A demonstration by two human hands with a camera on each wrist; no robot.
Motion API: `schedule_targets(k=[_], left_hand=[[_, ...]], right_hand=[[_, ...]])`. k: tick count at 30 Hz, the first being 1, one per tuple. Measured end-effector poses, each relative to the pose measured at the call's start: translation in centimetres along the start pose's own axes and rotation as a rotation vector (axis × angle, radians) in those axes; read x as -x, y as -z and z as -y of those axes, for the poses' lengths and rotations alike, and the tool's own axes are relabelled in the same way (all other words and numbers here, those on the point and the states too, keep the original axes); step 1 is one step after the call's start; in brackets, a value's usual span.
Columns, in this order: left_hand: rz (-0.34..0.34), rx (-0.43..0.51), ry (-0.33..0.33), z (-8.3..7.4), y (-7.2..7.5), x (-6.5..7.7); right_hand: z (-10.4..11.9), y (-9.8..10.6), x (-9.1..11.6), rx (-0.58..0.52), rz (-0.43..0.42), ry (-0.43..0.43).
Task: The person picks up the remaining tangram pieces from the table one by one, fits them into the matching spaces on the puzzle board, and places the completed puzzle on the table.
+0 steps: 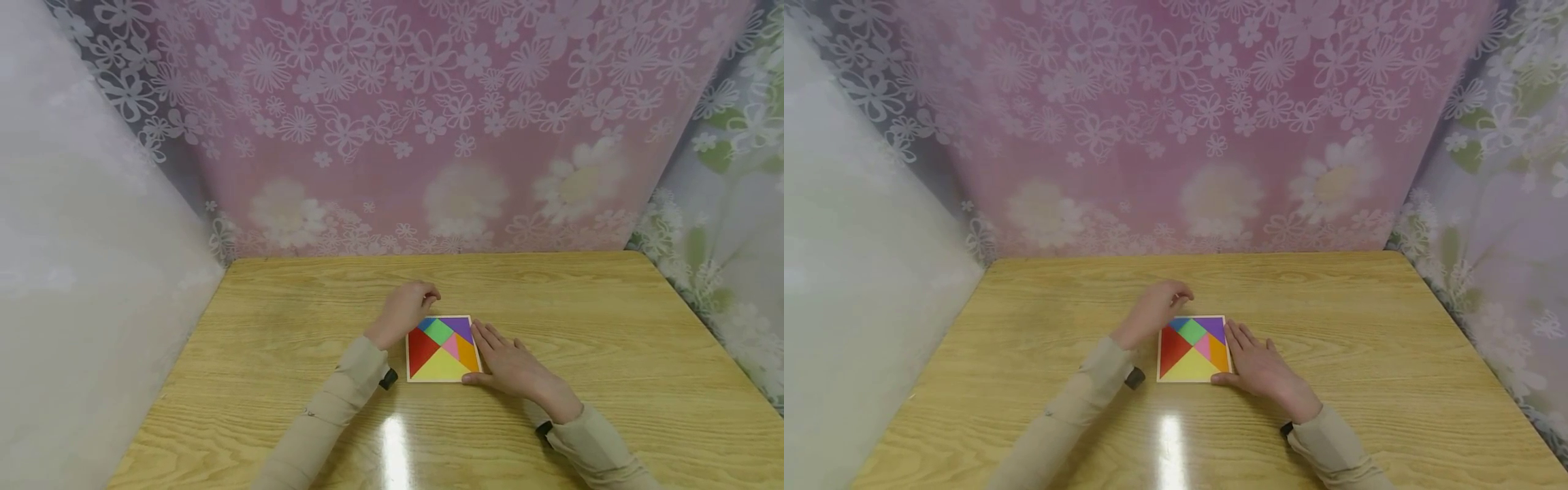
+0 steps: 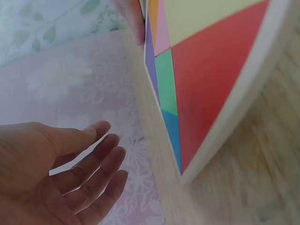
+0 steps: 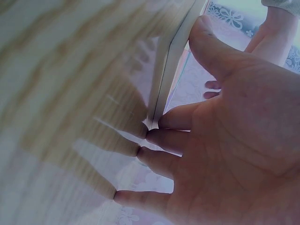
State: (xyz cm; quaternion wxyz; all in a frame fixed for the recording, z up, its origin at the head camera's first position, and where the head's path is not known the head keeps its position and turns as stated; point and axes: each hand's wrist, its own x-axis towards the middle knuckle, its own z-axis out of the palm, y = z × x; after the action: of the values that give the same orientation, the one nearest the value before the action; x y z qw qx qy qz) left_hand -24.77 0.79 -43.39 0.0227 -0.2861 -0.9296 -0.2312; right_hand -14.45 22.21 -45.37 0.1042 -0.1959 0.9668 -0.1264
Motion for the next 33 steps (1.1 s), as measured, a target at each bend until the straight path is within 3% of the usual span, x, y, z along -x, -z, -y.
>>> schedule_targets(k=[4, 10, 14, 20, 23, 28, 33], left_hand=[[-0.030, -0.002, 0.015, 0.6, 0.7, 1.2], [-0.016, -0.031, 0.014, 1.5, 1.2, 3.5], [0.060, -0.108, -0.031, 1.8, 1.1, 5.0], [0.271, -0.154, -0.001, 1.6, 0.8, 7.1], [0.332, -0.158, 0.002, 1.4, 0.5, 8.0], [0.363, -0.161, 0.013, 1.2, 0.2, 8.7], [0.350, -0.188, 0.009, 1.3, -0.1, 8.9]], right_hand=[[0.0, -0.1, -0.1, 0.001, -0.008, 0.000], [0.0, 0.0, -0.1, -0.029, -0.018, 0.000], [0.0, 0.1, 0.0, -0.036, -0.029, 0.040], [0.1, 0.2, 0.0, -0.003, -0.015, 0.077], [0.2, 0.3, 0.0, -0.003, -0.001, 0.067], [0.3, 0.3, 0.0, -0.010, 0.014, 0.057], [0.2, 0.3, -0.1, -0.011, 0.016, 0.053]])
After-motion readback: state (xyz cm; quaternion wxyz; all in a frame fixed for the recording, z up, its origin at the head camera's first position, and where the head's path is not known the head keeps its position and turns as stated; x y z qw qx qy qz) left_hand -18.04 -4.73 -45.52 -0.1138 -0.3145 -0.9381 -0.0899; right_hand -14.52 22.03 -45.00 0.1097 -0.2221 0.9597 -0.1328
